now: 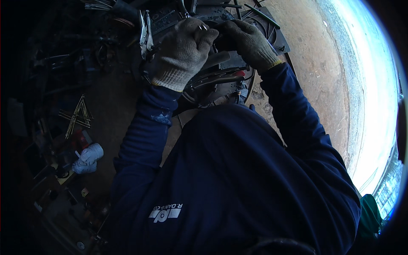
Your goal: The person uses locking pliers to secure metal pieces onto a circular jig and strikes a metal component with a hammer. They handle multiple pairs of locking pliers while arranging the parts.
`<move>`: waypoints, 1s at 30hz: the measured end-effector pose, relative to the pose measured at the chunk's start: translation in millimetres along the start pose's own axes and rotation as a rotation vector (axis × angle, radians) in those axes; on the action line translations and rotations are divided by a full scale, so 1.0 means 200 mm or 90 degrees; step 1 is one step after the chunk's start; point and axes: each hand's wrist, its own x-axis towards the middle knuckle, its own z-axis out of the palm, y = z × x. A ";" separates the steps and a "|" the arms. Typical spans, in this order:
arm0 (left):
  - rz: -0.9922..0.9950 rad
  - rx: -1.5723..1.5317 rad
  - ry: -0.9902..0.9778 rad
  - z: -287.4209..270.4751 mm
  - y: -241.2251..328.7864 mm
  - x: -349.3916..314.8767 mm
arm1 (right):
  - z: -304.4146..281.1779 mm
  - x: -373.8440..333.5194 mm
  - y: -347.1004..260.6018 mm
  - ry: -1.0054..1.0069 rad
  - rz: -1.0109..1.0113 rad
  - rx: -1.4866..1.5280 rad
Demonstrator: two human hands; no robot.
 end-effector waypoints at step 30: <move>-0.036 -0.274 0.129 -0.06 -0.05 0.01 | -0.08 0.05 -0.22 -0.057 -0.117 -0.460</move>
